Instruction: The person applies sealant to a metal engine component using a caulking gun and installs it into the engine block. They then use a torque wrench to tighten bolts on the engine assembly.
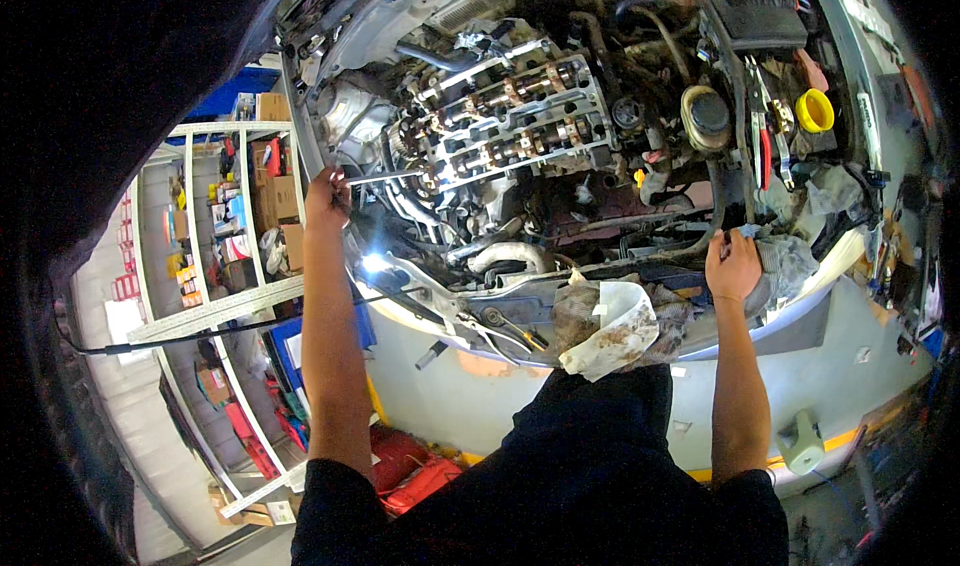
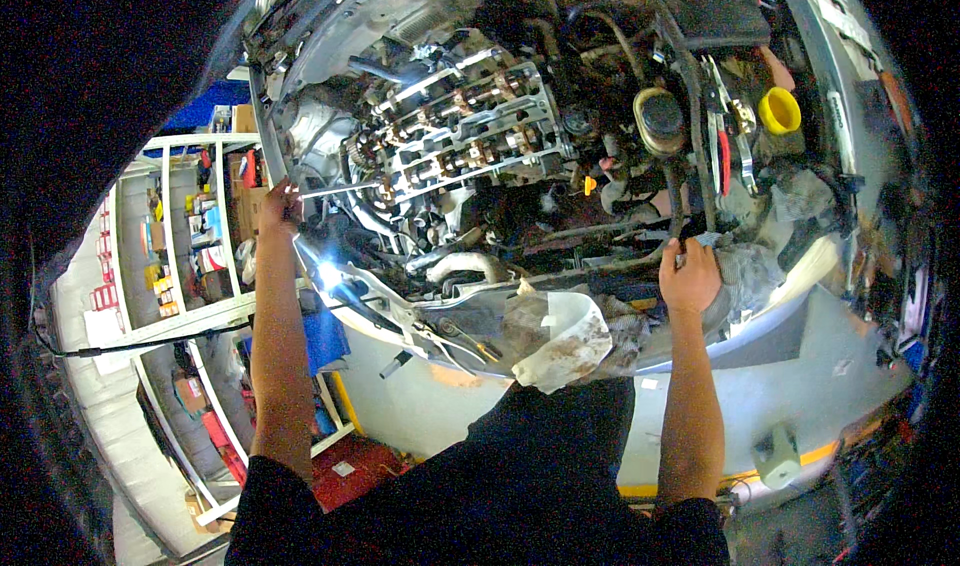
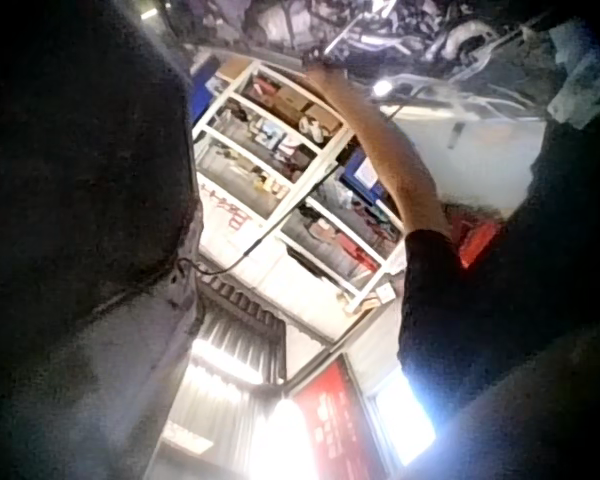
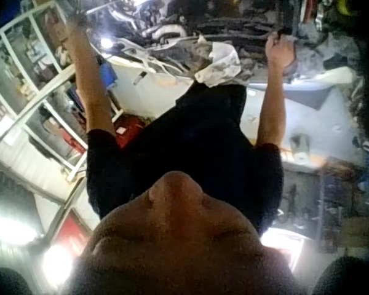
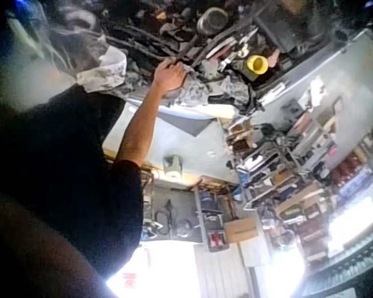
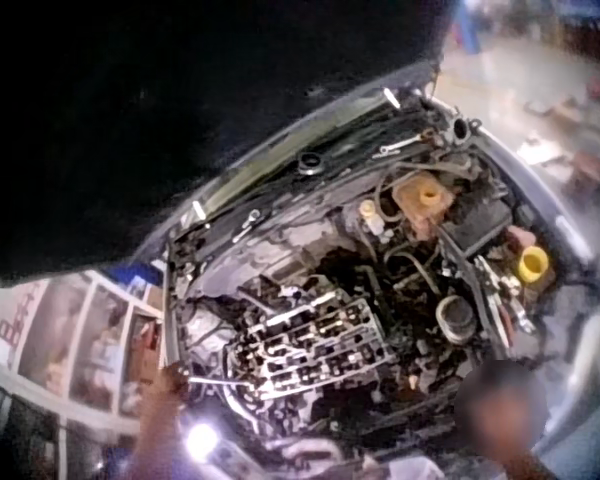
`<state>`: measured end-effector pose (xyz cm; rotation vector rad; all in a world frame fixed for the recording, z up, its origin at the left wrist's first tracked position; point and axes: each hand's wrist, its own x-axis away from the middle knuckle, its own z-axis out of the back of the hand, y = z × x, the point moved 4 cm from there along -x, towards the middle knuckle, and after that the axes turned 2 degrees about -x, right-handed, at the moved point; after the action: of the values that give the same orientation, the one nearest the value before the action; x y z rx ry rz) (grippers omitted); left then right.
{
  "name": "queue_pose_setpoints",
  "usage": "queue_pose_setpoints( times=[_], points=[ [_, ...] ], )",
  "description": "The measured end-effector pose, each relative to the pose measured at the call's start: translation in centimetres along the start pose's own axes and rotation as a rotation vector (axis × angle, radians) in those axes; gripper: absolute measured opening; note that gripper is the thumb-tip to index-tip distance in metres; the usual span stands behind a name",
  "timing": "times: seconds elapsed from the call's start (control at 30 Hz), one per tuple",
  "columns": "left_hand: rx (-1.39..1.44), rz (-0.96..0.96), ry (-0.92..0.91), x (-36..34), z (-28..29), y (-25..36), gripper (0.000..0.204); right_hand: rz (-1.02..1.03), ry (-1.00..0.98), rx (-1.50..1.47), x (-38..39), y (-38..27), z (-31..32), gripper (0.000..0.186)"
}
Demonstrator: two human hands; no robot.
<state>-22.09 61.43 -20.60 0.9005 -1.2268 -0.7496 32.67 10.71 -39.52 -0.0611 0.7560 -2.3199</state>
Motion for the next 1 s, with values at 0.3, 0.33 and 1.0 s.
queue_pose_setpoints(
  times=[0.3,0.33,1.0],
  points=[
    [0.202,-0.183,0.569,5.7,-6.9,-0.9,0.049,0.346,-0.262,-0.973,-2.4,-32.3,-1.1,0.036],
    [0.245,-0.238,0.54,5.3,-6.3,-0.8,0.047,0.534,-0.308,-0.87,-3.7,-38.3,-0.1,0.05],
    [0.01,-0.506,0.174,4.4,-5.4,-1.6,0.026,1.382,-0.449,-0.114,-14.6,-59.9,-8.7,0.058]
  ],
)
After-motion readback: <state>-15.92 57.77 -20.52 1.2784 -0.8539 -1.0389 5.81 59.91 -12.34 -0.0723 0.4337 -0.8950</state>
